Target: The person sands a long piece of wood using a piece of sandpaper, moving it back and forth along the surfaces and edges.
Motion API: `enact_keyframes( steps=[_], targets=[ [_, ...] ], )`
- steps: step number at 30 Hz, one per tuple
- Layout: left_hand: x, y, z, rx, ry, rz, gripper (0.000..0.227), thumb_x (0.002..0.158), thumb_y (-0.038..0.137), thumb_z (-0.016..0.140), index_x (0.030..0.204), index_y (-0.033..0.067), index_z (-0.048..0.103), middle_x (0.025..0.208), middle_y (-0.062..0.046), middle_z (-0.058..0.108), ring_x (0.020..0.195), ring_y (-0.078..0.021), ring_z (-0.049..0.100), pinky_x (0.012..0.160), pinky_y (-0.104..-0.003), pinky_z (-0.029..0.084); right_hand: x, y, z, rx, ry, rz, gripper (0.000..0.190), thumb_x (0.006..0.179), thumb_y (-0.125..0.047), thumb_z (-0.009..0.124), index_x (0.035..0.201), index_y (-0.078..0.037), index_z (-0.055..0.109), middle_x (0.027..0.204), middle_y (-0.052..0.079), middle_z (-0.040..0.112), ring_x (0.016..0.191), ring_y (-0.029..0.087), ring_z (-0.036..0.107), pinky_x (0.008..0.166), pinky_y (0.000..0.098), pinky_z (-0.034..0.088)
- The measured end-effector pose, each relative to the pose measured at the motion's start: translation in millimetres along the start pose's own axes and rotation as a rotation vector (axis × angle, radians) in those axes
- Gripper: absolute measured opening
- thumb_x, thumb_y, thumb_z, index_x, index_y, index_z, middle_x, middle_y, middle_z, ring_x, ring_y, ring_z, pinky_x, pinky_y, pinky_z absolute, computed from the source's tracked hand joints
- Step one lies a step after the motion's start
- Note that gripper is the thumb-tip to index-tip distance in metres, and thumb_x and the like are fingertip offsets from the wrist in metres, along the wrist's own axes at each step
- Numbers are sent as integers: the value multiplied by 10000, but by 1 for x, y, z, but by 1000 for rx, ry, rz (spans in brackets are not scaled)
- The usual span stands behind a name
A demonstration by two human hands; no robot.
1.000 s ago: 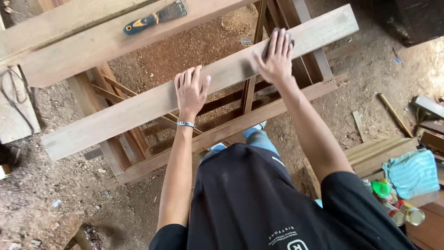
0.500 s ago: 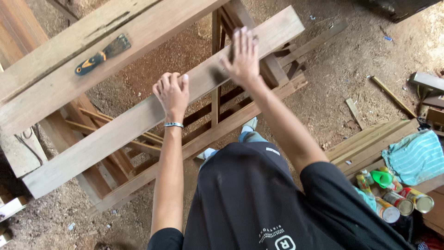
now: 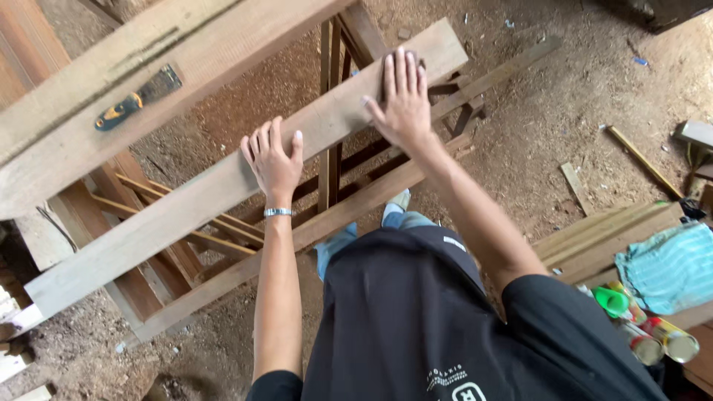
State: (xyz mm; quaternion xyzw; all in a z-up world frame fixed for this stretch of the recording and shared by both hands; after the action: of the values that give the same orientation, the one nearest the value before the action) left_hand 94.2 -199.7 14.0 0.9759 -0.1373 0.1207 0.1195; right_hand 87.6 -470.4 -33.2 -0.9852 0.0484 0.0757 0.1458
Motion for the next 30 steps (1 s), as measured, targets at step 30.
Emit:
enact_keyframes(
  steps=[30],
  targets=[
    [-1,5,-1,56,77,-38,377,1096,393,488,1242,103,680,1218,-81,687,1177,-263,589,1163,-505,313,9,97,-19,65,-19,175,850,1110,-625,200,1655,-6,-3,1721,191,-87,1611,310,-73,1323,466,-49]
  ],
)
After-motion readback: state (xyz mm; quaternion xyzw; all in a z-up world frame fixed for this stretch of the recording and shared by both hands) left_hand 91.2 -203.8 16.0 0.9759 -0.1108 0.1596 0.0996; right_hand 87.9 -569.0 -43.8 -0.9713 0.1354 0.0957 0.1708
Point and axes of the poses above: each hand's wrist, its own x-axis towards the middle knuckle, its own z-axis out of the palm, y = z × x, the point moved 8 cm from there along x, towards the middle knuckle
